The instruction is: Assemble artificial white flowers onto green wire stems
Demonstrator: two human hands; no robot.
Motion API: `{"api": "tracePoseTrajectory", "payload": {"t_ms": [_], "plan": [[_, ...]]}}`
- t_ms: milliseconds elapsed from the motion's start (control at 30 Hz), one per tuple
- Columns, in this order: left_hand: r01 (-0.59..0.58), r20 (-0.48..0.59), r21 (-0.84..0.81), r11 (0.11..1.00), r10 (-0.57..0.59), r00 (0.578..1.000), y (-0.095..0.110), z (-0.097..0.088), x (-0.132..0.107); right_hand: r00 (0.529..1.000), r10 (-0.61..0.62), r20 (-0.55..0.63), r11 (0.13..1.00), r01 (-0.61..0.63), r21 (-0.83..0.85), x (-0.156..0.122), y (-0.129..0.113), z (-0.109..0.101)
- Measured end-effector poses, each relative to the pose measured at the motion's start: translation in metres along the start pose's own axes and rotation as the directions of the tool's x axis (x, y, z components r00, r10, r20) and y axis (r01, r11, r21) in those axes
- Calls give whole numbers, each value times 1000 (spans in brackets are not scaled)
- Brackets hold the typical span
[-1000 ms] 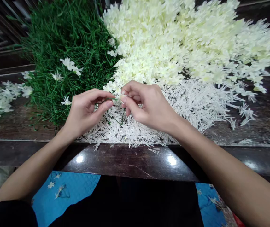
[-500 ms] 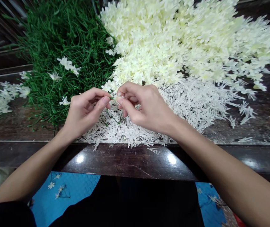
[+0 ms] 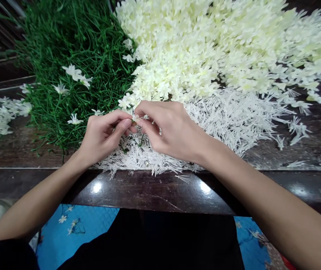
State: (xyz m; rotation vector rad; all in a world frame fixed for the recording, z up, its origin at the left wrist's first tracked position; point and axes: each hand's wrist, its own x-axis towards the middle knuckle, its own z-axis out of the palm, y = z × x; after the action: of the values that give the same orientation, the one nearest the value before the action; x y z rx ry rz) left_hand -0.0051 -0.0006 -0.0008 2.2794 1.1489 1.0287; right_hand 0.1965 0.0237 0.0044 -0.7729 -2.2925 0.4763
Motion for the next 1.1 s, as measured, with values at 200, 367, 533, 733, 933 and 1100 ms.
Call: {"api": "tracePoseTrajectory", "payload": {"t_ms": [200, 367, 533, 733, 933, 1100], "plan": [[6, -4, -25, 1000, -6, 1000, -1, 3, -2, 996, -80, -28, 994, 78, -71, -1, -1, 0], [19, -2, -65, 998, -19, 1000, -4, 5, -2, 993, -114, -40, 993, 112, -46, 1, -4, -2], [21, -25, -52, 998, -22, 999, -5, 7, -3, 999, -34, -11, 999, 34, -26, 1, -7, -3], [39, -54, 30, 999, -37, 998, -3, 10, -6, 995, 103, -10, 994, -103, 34, -2, -11, 0], [33, -77, 74, 997, -27, 997, -1, 12, -9, 991, 127, -37, 991, -125, 51, -5, -13, 3], [30, -89, 101, 994, -21, 996, 1, 13, -10, 996, 52, -76, 996, -46, 75, -6, -11, 5]]}}
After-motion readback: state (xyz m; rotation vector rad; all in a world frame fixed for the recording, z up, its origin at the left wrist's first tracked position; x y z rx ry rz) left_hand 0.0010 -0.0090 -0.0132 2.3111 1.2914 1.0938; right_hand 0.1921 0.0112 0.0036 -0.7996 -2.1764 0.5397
